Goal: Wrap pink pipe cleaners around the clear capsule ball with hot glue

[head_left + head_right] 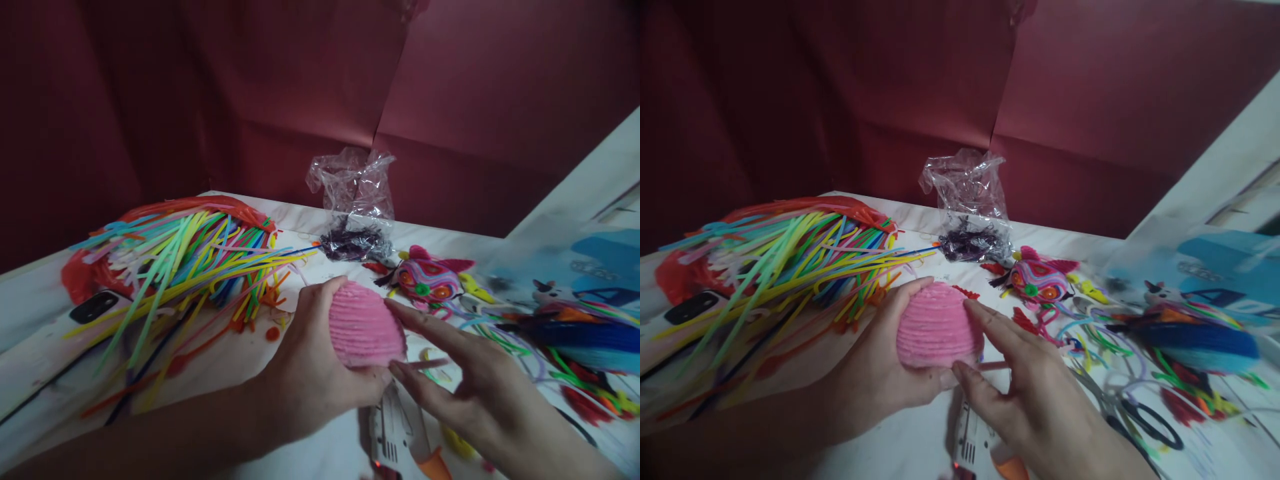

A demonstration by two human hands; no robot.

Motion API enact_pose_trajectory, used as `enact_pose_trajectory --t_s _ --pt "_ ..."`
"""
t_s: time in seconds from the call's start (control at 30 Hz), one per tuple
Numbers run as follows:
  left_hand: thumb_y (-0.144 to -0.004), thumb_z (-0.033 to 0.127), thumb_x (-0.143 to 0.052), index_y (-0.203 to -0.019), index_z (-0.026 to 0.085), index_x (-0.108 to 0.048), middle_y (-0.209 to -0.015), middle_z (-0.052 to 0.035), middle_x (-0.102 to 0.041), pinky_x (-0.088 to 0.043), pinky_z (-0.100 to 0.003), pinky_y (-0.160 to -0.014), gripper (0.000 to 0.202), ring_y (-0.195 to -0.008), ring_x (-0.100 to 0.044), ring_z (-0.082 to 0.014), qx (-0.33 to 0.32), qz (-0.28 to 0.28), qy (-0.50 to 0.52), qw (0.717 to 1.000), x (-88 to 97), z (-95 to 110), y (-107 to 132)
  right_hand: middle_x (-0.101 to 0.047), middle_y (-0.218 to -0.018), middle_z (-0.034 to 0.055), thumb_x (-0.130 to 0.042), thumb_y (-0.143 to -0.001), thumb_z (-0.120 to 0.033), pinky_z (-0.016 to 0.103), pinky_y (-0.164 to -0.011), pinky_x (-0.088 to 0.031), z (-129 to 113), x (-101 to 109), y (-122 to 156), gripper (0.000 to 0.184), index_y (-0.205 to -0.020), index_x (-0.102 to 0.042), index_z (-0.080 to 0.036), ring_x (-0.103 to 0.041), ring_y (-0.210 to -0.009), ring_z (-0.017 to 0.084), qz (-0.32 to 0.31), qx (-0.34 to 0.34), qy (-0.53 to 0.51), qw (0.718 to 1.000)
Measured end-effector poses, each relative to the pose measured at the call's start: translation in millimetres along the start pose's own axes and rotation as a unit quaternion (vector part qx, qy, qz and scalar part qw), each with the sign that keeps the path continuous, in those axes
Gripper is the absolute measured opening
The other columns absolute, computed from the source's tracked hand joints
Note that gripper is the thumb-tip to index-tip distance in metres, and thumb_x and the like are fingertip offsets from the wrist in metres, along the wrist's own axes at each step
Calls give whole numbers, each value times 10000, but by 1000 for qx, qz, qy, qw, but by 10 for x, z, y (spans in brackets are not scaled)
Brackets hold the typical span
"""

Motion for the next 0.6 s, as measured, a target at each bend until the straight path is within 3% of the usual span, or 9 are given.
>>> enact_pose_trajectory --t_s 0.1,0.27,0.37,0.5,0.6 --pt "-565 318 -773 -1298 170 -368 -1247 -128 -520 -479 -398 -924 851 -1069 -561 -276 62 -15 68 996 25 -30 -17 -402 -1254 20 -546 -968 -357 68 -932 -405 76 81 -8 460 -1381 -482 -163 -453 -1120 136 -1 -51 -84 995" --pt "-583 323 -777 -1278 166 -377 -1100 -86 -634 -533 -326 -807 817 -942 -633 -241 93 -36 130 986 88 -1 -62 -430 -1223 52 -708 -970 -551 120 -866 -481 139 196 -39 489 -1292 -577 -207 -468 -1101 214 13 -117 -280 953" --pt "-589 328 -776 -1272 172 -379 -1065 -75 -653 -533 -318 -788 805 -915 -639 -236 95 -52 144 984 90 -14 -82 -446 -1202 56 -729 -953 -582 113 -838 -505 127 203 -64 494 -1233 -618 -191 -485 -1080 219 21 -135 -287 948" --pt "-559 341 -785 -1229 166 -401 -1045 -75 -658 -531 -317 -783 792 -901 -638 -240 79 -45 187 978 79 -40 -110 -416 -1232 81 -694 -963 -568 124 -900 -483 138 103 -51 558 -1261 -569 -113 -451 -1120 217 -24 -162 -310 937" --pt "-551 348 -783 -1221 169 -402 -1044 -75 -653 -531 -320 -782 792 -900 -633 -239 79 -45 199 976 47 -65 -118 -406 -1241 68 -642 -970 -485 145 -917 -486 184 92 -19 490 -1282 -547 -119 -443 -1129 203 -19 -162 -265 950"
Point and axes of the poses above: each hand's wrist, its own y-axis away from the middle knuckle, its own x-axis out of the back of the hand, z = x × y, the point moved 6 cm from there along -y, towards the middle knuckle
